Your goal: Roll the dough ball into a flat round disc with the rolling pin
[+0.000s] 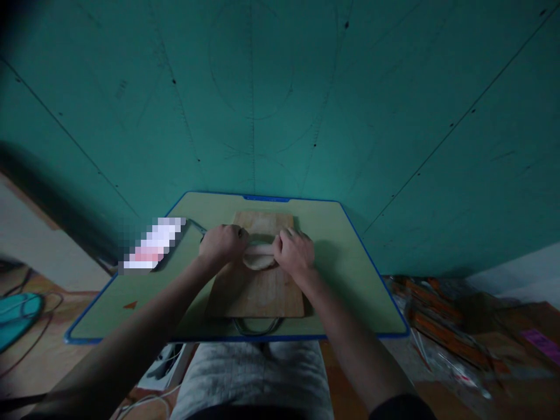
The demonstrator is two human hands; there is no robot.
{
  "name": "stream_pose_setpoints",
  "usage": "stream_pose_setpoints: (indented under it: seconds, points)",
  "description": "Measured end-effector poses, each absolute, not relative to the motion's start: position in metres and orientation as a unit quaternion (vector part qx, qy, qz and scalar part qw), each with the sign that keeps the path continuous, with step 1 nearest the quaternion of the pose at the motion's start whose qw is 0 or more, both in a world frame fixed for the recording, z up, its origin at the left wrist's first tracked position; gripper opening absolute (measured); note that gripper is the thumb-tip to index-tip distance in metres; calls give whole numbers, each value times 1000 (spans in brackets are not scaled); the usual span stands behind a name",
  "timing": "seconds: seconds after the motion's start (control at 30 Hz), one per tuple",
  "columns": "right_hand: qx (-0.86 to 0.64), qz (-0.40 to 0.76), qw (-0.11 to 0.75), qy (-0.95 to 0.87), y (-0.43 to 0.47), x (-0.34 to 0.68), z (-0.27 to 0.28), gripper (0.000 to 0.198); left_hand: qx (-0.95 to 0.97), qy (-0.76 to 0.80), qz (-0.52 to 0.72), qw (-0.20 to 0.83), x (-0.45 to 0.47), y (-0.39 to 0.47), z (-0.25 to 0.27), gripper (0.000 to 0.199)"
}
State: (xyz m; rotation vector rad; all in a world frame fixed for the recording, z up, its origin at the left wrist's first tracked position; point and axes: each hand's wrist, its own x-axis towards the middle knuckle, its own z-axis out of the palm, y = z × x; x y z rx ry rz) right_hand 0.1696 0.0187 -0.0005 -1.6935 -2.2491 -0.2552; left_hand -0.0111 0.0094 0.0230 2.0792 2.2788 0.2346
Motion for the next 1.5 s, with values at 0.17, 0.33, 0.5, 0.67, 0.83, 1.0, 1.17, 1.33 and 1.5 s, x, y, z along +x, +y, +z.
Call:
stream_pose_setpoints:
  seconds: [0.17,0.33,0.5,0.67,0.83,1.0,1.17,1.33,1.5]
  points:
    - [-626,-46,107,-771,29,164,7,43,663,746,51,45,-12,20,26,52]
    - [-659,4,61,-749,48,158,15,56,656,752,48,40,-14,36,23,55]
    - [-643,47,29,-764,59,159,17,51,660,748,46,47,-17,48,23,53]
    - [-652,55,38,-756,67,158,16,55,665,744,42,51,-18,56,22,51]
    - [-644,59,51,-761,76,156,13,51,665,745,34,52,-19,62,23,50]
    - [-646,62,44,-760,72,156,14,50,673,737,30,48,-19,60,22,51]
    - [-635,56,30,-770,60,158,16,45,674,737,34,34,-18,48,24,54]
    - [-625,26,35,-779,44,160,16,34,685,727,49,-14,-15,29,28,51]
    - [-607,-48,84,-789,22,163,13,27,688,718,80,-65,-11,4,22,45]
